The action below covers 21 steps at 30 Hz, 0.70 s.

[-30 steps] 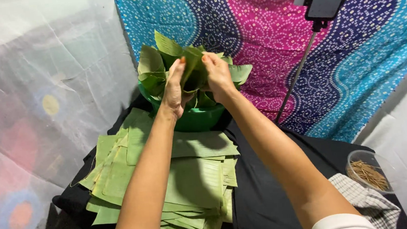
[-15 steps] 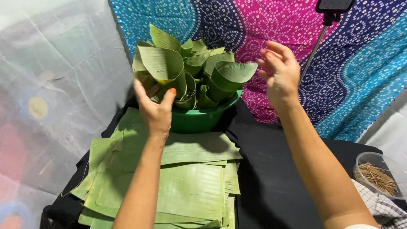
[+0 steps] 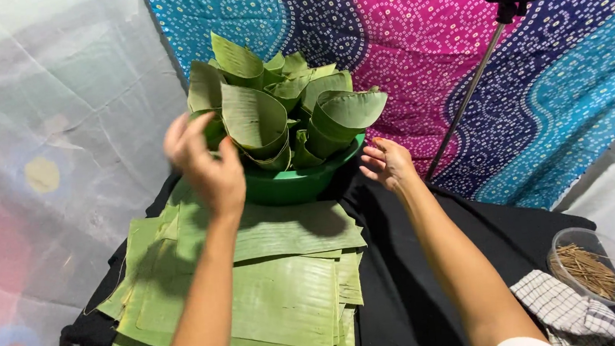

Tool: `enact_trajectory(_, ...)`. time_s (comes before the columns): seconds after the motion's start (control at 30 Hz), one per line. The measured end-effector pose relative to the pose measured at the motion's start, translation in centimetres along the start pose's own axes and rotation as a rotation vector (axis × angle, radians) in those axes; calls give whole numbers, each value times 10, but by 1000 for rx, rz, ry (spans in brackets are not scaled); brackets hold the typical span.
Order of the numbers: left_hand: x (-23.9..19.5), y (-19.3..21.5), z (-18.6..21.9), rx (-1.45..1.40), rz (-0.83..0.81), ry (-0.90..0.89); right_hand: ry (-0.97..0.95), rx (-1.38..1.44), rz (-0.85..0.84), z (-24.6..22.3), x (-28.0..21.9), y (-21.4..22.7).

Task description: Folding banana leaves into cones and securing them with small wooden sticks

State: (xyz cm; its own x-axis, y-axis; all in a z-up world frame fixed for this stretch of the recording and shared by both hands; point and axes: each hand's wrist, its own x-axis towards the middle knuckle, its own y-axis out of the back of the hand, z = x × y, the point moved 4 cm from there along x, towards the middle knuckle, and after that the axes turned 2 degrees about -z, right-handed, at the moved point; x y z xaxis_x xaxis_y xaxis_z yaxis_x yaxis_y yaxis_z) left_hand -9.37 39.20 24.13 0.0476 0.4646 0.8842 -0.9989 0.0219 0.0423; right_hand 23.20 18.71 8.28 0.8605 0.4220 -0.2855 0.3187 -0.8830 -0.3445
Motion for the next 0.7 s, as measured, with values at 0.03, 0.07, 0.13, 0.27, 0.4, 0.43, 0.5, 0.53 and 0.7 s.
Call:
enact_trajectory(0.03,-24,-7,-13,0,-4,-3,-2,5,1,-4,-3,-4)
enact_trajectory(0.07,-51,-10,-42,-83,51,366,-18,-5,-16,-7,-7,-9)
enact_trajectory(0.13,-105,-31,-84,-162,109,735,-37,-15,-35,-9,-9,-15)
enact_trajectory(0.27,-161,-87,-108,-729,8,1388,-22,29,-20,-9,6,-22)
enact_trajectory(0.4,-157,-103,-113,-816,5,1374,31,46,-5,30,91,0)
enact_trajectory(0.43,-143,-95,-109,-819,2,1376,33,45,-1,26,70,-7)
enact_trajectory(0.5,-111,-74,-107,-725,20,1298,2,45,-130,22,29,-32)
enact_trajectory(0.53,-99,-69,-126,-727,21,1297,4,45,-131,21,-1,-45)
enact_trajectory(0.7,-63,-58,-236,-464,90,1148,-131,93,-308,47,-63,-67)
